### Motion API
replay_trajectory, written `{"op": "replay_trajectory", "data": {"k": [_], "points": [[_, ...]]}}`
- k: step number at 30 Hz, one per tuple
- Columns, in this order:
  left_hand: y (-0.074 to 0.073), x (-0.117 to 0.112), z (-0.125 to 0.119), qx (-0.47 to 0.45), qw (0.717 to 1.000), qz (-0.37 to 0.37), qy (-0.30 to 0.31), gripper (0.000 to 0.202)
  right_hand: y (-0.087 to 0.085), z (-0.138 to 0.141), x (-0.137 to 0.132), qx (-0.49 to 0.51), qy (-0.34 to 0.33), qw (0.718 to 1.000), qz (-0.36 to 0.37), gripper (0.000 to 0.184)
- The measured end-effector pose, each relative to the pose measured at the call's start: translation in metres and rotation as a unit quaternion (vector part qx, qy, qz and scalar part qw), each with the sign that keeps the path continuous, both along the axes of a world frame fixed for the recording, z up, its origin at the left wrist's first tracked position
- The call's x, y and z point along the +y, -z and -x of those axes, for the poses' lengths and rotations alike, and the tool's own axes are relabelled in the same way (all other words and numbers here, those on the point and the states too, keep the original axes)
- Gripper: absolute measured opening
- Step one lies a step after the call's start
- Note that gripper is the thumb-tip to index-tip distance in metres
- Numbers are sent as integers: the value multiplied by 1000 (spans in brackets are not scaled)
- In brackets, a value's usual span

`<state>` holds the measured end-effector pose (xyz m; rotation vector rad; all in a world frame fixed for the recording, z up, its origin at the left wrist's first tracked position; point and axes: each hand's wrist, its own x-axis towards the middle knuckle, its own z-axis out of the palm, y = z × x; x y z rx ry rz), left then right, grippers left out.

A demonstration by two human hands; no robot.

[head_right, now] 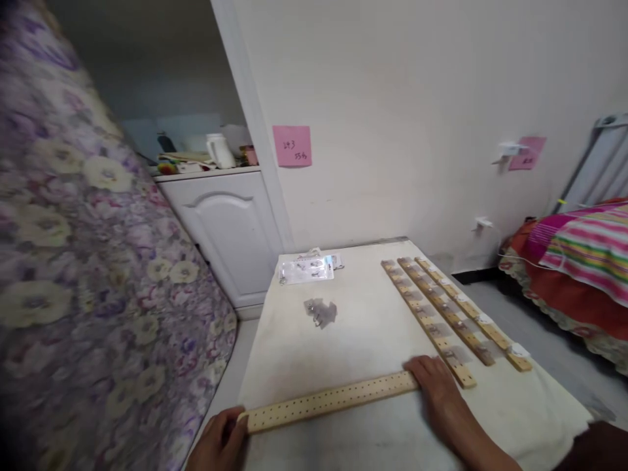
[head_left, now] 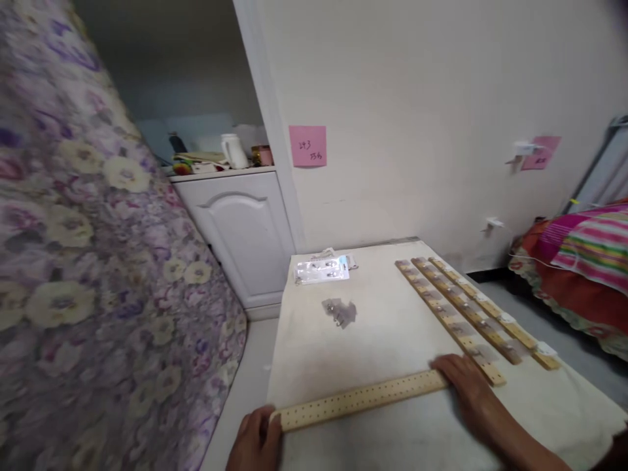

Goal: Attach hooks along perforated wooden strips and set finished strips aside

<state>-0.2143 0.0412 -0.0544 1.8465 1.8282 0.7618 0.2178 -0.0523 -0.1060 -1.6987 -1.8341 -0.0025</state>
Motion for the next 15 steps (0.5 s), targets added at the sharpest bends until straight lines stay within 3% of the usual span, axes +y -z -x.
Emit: {"op": "replay_trajectory", "data": {"k": [4, 6, 11, 15], "points": [[1, -7, -1, -17, 1000, -15, -6, 35, -13, 8, 12, 50, -1, 999, 19, 51], [2, -9, 0, -28, 999, -22, -13, 35, -27, 20, 29, 90, 6, 996, 23, 42], [0, -7, 0, -49, 998, -19, -17, 32, -63, 76, 92, 146, -12, 988, 48, 22], [-1, -5, -2, -64, 998, -15, -20, 31, -76, 126, 136, 108, 2, 992, 67, 18]]}}
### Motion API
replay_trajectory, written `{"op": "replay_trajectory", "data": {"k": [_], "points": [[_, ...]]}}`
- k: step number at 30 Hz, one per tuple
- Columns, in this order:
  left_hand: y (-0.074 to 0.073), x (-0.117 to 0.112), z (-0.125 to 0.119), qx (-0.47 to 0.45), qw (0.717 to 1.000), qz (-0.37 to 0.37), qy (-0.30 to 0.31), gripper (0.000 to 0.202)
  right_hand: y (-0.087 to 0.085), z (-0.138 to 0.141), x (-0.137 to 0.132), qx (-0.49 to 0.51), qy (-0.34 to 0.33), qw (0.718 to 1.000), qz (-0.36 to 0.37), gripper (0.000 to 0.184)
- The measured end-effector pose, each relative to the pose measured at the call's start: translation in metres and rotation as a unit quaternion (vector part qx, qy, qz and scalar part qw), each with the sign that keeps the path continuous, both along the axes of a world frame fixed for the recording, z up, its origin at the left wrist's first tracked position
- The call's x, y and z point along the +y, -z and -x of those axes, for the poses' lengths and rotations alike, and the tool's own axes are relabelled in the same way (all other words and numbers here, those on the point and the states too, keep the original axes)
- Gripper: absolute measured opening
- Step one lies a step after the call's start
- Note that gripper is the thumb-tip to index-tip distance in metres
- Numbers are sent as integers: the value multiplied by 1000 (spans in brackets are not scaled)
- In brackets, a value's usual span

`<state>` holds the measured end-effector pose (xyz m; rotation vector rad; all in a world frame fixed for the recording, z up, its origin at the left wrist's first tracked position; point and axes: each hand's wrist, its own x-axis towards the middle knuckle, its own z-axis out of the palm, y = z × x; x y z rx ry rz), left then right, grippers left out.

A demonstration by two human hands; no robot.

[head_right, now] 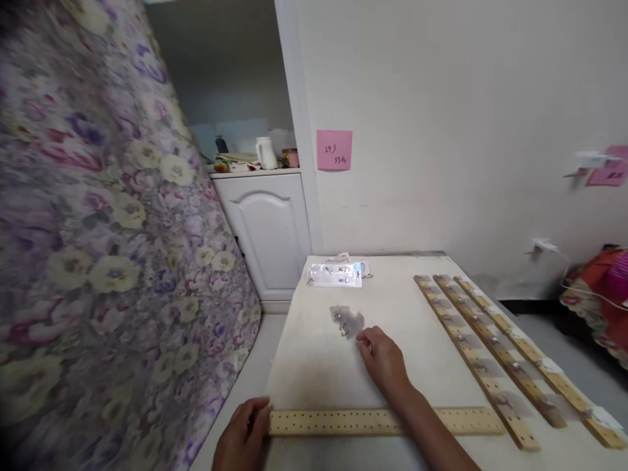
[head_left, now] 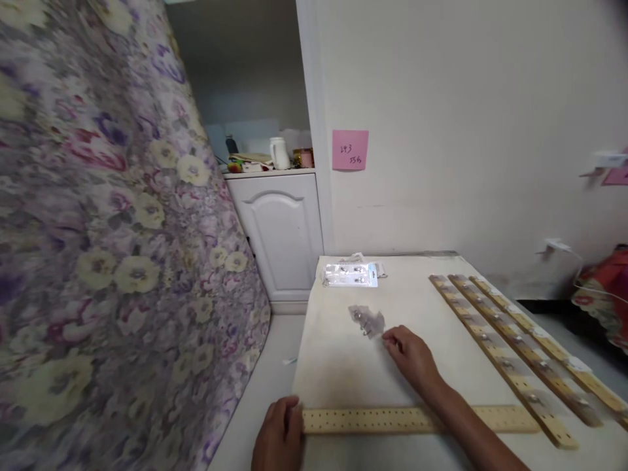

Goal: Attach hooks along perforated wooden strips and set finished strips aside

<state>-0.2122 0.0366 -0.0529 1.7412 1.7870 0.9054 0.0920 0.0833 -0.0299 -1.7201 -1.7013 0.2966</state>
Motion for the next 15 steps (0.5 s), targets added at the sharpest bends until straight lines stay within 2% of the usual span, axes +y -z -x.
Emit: {"op": "replay_trajectory", "data": {"k": [3, 7, 11, 15], "points": [[-1, 1, -1, -7, 1000, -12, -9, 29, 4, 24, 23, -18, 16, 1000, 11, 21], [-4, 3, -2, -12, 1000, -21, -19, 27, 18, 37, 43, -35, 31, 998, 37, 20], [0, 5, -7, -22, 999, -33, -37, 30, 25, 39, 48, -42, 34, 997, 55, 17], [9, 6, -11, -29, 997, -42, -54, 34, 24, 38, 47, -27, 31, 997, 57, 19]]}}
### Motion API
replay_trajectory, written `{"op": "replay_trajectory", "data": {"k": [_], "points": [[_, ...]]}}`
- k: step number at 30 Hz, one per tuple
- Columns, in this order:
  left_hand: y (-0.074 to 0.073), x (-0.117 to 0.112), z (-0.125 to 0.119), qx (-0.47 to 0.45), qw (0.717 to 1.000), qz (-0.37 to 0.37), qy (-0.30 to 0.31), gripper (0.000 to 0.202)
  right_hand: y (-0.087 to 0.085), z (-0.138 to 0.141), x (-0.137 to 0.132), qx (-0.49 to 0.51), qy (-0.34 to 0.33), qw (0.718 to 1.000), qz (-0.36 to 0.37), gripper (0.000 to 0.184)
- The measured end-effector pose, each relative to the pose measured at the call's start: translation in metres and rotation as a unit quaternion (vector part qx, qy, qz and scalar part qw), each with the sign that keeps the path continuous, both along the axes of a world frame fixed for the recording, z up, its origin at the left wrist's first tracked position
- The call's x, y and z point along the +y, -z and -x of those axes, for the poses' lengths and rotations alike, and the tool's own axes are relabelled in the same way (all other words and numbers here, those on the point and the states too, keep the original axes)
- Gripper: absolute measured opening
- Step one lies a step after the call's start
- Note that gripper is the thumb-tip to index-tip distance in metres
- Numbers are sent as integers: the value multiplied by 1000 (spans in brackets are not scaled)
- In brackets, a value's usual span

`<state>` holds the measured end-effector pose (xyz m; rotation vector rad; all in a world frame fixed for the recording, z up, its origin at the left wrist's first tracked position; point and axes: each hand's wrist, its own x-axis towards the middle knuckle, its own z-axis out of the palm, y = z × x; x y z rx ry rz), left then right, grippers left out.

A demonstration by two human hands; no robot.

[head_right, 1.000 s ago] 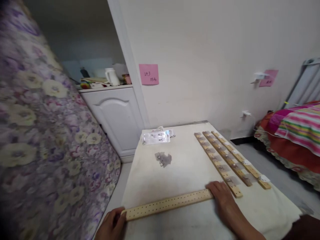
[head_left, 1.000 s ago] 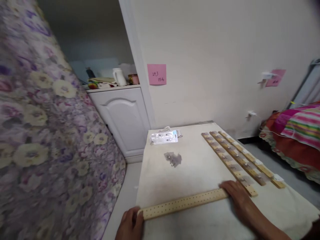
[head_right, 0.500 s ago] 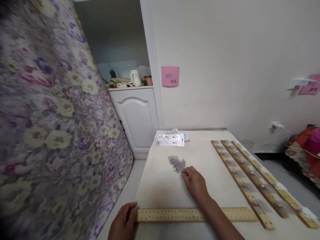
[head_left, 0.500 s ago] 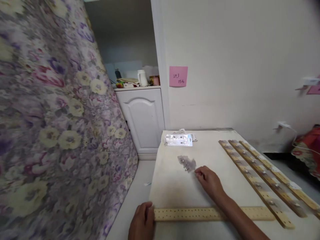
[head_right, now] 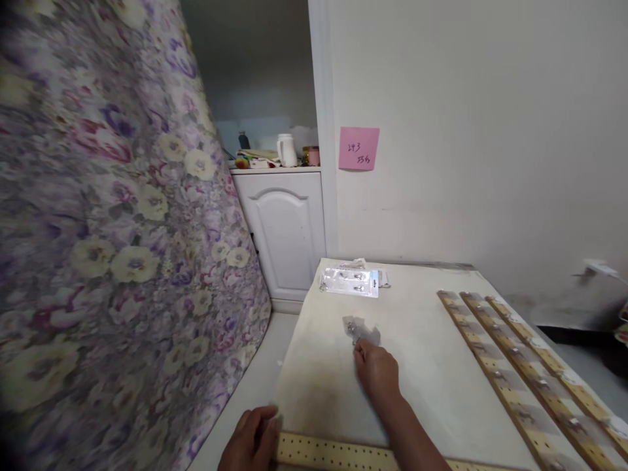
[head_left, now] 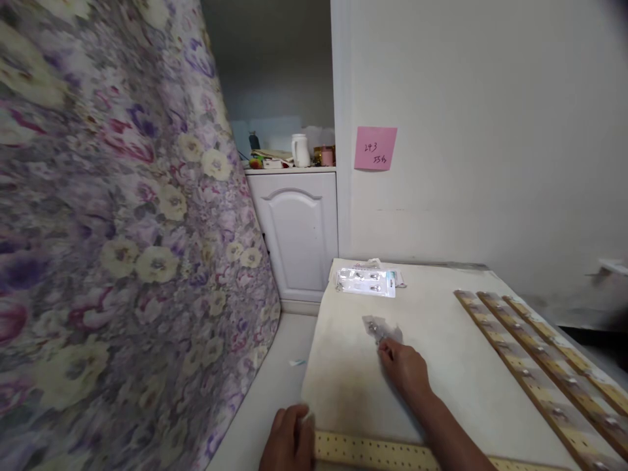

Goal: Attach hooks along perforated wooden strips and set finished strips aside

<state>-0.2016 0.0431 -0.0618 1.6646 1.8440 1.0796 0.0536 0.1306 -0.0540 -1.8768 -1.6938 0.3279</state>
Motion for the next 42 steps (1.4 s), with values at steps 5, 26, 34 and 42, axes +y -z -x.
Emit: {"op": "replay_trajectory", "data": {"k": [5, 26, 34, 42], "points": [[-2, -1, -3, -13, 999, -27, -11, 36, -1, -5, -8, 89, -62, 994, -7, 23], [-30, -3, -47, -135, 984, 45, 108, 14, 2, 44, -64, 216, -435, 874, 26, 17], [-26, -5, -44, -244, 966, 58, 55, 17, -5, 54, -69, 282, -310, 906, 54, 5], [-26, -3, -42, -401, 911, 79, 57, 28, 3, 54, -68, 389, -268, 873, 123, 11]]}}
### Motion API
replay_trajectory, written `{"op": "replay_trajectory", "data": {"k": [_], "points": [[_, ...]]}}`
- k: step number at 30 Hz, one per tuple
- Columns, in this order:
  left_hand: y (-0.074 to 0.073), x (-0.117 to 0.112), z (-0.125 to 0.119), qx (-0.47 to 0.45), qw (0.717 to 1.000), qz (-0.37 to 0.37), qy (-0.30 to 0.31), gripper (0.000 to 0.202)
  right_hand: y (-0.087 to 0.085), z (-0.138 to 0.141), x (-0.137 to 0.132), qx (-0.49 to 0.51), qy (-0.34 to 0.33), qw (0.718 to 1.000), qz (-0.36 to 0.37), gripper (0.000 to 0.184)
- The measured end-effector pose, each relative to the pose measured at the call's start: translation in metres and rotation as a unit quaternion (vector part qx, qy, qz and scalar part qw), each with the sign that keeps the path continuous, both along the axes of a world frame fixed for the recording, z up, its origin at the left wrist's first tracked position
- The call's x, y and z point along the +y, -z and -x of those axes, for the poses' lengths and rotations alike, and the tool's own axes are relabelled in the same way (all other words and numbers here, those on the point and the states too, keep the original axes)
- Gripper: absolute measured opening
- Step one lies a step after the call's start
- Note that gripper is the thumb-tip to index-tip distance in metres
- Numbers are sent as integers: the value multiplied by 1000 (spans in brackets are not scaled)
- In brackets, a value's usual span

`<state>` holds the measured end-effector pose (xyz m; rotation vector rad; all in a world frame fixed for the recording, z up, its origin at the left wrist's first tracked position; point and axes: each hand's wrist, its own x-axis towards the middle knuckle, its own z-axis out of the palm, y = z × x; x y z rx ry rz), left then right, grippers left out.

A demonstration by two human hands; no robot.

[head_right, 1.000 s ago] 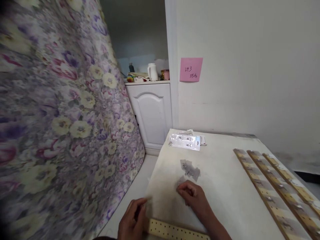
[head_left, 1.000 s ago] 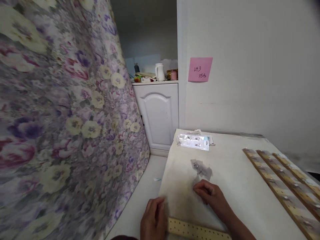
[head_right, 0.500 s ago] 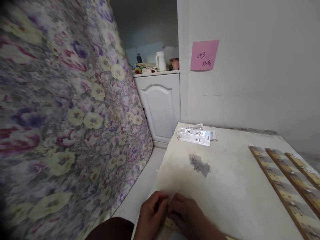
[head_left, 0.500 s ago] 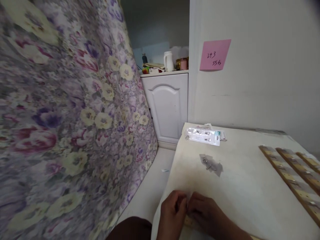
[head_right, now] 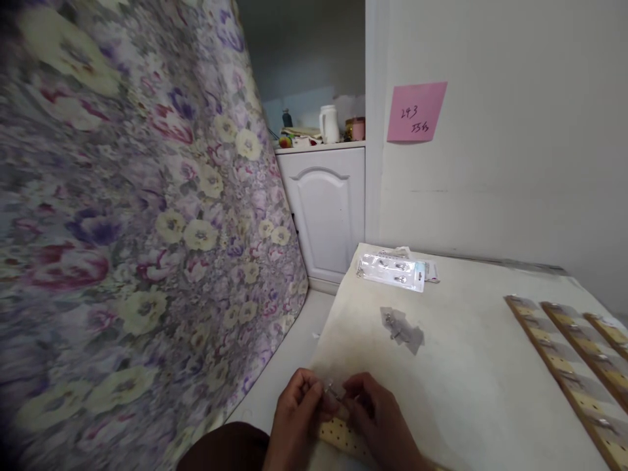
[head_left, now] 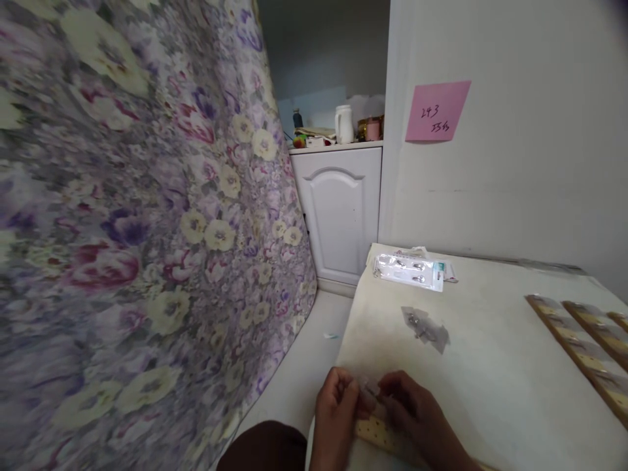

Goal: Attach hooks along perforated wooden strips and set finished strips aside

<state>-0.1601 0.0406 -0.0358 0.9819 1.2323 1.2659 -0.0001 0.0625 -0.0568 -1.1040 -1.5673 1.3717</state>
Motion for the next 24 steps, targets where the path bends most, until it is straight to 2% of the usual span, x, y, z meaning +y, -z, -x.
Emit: {"op": "replay_trajectory", "data": {"k": [4, 8, 13, 18, 24], "points": [[1, 0, 0, -17, 1000, -9, -8, 29, -3, 4, 3, 76, 8, 995, 57, 18], [-2, 0, 5, 21, 1000, -18, -13, 29, -8, 12, 8, 116, 14, 989, 92, 26], [-9, 0, 22, 107, 994, -28, -14, 31, -10, 22, 17, 84, 21, 993, 75, 23], [-8, -2, 33, 205, 978, -33, 3, 33, -11, 33, 28, 50, -6, 998, 46, 16], [-6, -1, 35, 250, 968, -35, 5, 33, -12, 52, 31, 55, -50, 996, 48, 12]]}}
